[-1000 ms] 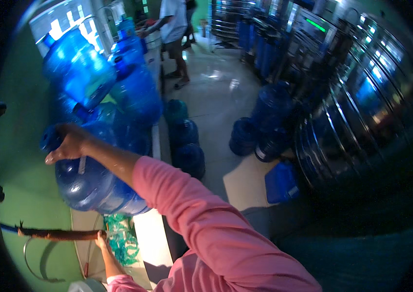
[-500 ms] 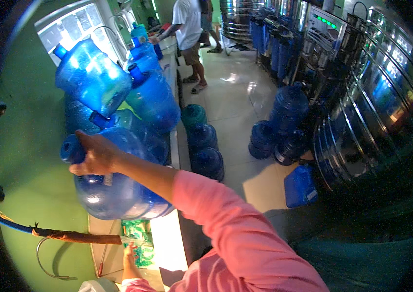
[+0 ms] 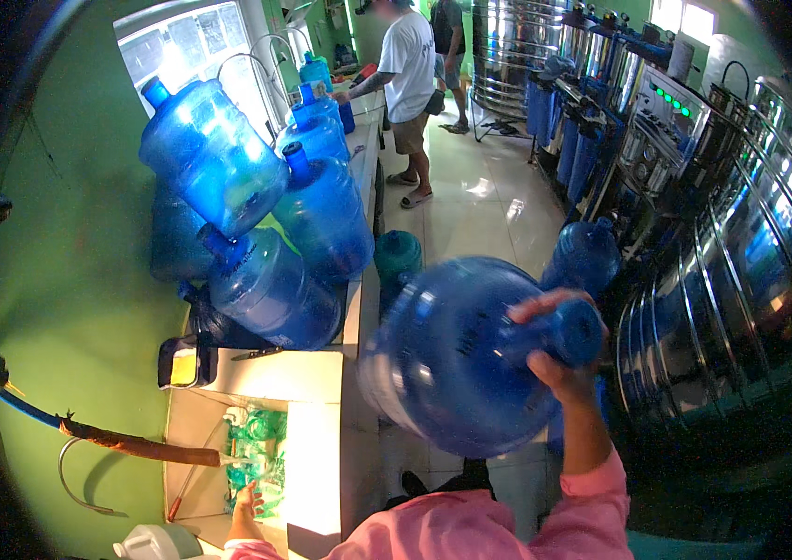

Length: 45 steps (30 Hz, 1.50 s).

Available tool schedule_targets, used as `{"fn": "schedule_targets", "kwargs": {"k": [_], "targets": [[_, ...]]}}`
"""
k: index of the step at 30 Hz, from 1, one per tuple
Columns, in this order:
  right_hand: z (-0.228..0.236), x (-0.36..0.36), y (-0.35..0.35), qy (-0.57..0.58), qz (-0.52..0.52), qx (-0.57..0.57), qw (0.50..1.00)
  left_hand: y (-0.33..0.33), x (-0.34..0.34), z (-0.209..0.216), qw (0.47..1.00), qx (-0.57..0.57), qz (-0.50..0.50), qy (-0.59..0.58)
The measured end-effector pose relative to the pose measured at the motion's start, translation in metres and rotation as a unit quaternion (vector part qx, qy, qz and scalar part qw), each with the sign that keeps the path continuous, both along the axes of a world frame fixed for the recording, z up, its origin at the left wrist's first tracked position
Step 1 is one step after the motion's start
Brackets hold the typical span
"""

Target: The person scrubs the interior of large blue water containers with a brush, rinses them under a tap, and places them aside. The process is repeated for multiple containers in a small room with green walls and stacked water jugs.

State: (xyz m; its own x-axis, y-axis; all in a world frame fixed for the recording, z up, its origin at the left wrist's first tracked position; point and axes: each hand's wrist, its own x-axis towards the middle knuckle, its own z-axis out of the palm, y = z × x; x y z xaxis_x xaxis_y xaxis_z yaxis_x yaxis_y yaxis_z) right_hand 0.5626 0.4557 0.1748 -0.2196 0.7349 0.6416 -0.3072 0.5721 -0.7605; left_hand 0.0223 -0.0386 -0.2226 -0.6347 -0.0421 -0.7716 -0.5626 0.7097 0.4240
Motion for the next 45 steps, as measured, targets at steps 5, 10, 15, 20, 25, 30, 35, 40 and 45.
{"fn": "schedule_targets", "kwargs": {"k": [5,10,15,20,25,30,35,40,45], "targets": [[-0.062,0.087,0.021,-0.145,-0.126,-0.014,0.981,0.048,0.005,0.002,0.989,-0.08,-0.053,0.112],[-0.117,0.157,0.047,-0.221,-0.208,-0.053,0.951,0.122,-0.007,0.024,0.901,-0.037,-0.235,0.363],[-0.133,0.212,0.077,-0.235,-0.228,-0.1,0.939,0.235,0.034,0.095,0.82,0.157,-0.209,0.509],[-0.135,0.224,0.106,-0.224,-0.19,-0.134,0.946,0.37,0.137,0.167,0.802,0.235,-0.275,0.474],[-0.14,0.211,0.122,-0.245,-0.133,-0.144,0.95,0.44,0.209,0.21,0.791,0.285,-0.369,0.396],[-0.147,0.192,0.125,-0.246,-0.133,-0.142,0.95,0.458,0.229,0.223,0.769,0.303,-0.421,0.372],[-0.149,0.182,0.117,-0.227,-0.164,-0.147,0.948,0.467,0.229,0.223,0.768,0.326,-0.434,0.338],[-0.162,0.181,0.098,-0.238,-0.193,-0.18,0.935,0.473,0.231,0.21,0.758,0.35,-0.465,0.294],[-0.178,0.181,0.074,-0.249,-0.214,-0.211,0.921,0.481,0.228,0.197,0.734,0.312,-0.547,0.256]]}}
